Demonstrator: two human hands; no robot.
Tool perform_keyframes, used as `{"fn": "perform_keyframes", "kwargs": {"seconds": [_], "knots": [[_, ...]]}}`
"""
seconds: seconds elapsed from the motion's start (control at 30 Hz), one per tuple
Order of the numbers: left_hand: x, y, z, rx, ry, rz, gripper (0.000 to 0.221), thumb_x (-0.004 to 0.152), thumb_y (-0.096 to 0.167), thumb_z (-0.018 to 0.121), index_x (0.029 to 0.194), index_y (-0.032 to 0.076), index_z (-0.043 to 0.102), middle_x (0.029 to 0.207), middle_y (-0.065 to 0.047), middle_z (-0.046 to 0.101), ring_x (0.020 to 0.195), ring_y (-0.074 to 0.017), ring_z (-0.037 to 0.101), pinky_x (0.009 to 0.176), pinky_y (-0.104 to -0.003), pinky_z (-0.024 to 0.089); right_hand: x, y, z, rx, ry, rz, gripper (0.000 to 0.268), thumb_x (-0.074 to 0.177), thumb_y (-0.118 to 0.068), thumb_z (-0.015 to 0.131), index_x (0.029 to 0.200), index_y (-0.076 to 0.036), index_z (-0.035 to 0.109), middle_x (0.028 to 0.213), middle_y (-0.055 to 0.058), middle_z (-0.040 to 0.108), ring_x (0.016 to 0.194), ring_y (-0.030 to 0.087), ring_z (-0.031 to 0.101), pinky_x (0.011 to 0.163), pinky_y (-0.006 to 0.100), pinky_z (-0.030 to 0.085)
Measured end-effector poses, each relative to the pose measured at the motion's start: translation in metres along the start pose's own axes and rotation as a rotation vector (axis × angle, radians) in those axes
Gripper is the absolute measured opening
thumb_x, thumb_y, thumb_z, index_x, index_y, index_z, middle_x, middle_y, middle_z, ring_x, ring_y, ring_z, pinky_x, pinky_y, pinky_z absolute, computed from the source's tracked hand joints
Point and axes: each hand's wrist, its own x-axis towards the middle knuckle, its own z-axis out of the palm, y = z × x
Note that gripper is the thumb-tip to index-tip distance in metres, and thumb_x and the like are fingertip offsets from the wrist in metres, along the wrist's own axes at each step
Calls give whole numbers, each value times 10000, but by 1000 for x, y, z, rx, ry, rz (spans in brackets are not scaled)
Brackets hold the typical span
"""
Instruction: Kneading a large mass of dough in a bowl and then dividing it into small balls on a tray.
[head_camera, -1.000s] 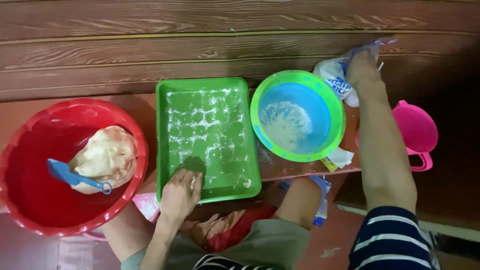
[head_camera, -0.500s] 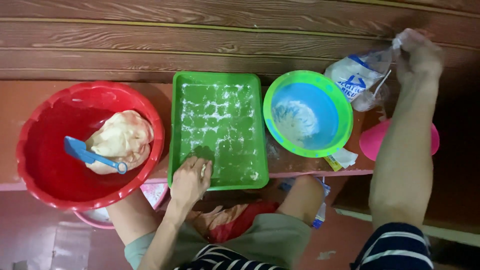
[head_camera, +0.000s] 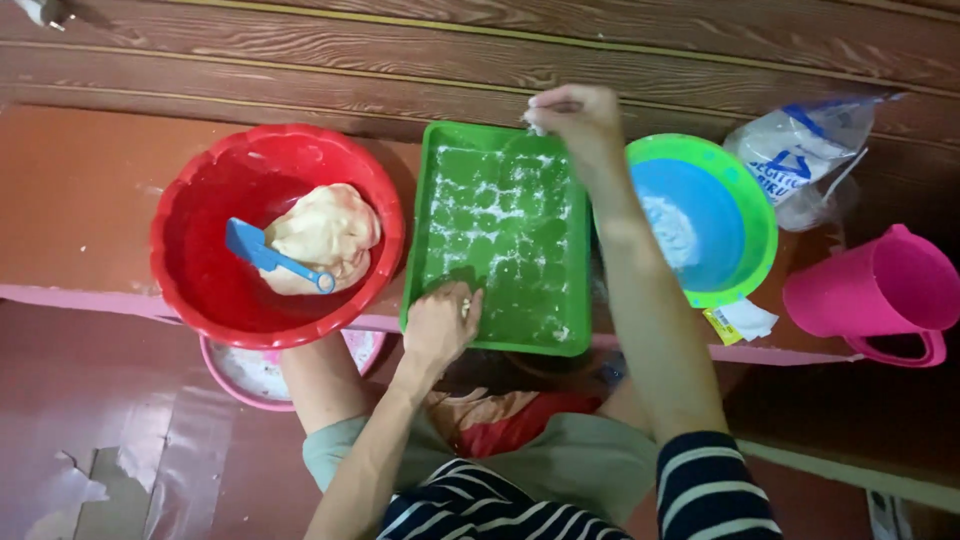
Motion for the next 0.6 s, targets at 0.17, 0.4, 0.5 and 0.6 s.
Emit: {"fn": "perform_keyframes", "kwargs": {"seconds": [0.17, 0.4, 0.5, 0.6], "knots": [[0, 1, 4, 11, 42, -27, 348, 1035, 330, 550, 762, 116, 584, 727, -86, 671, 538, -319, 673, 444, -461, 514, 40, 39, 25, -472, 120, -169, 76, 782, -109, 859, 799, -138, 791, 713, 29, 759, 607, 96, 692, 570, 260, 539], [-1, 0, 6, 97, 53, 16, 322, 1026, 336, 577, 784, 126, 607, 684, -67, 670, 503, -258, 673, 400, -390, 520, 23, 41, 37, -520, 153, -270, 78, 931, -43, 766, 855, -41, 783, 717, 78, 757, 576, 133, 733, 551, 246, 621], [-1, -5, 11, -15, -62, -99, 330, 937, 470, 590, 825, 165, 653, 751, -83, 684, 711, -357, 750, 660, -499, 608, 21, 145, 32, -750, 73, 13, 376, 867, 56, 583, 1178, -85, 740, 1071, 145, 696, 1018, 322, 699, 882, 432, 563], [-2, -1, 6, 1, 1, -75, 294, 930, 430, 615, 798, 170, 652, 729, -70, 673, 682, -335, 751, 622, -470, 611, -46, 68, 85, -239, -29, 793, 495, 815, -318, 767, 1288, -187, 702, 1241, 115, 702, 1116, 284, 679, 940, 441, 486]]}}
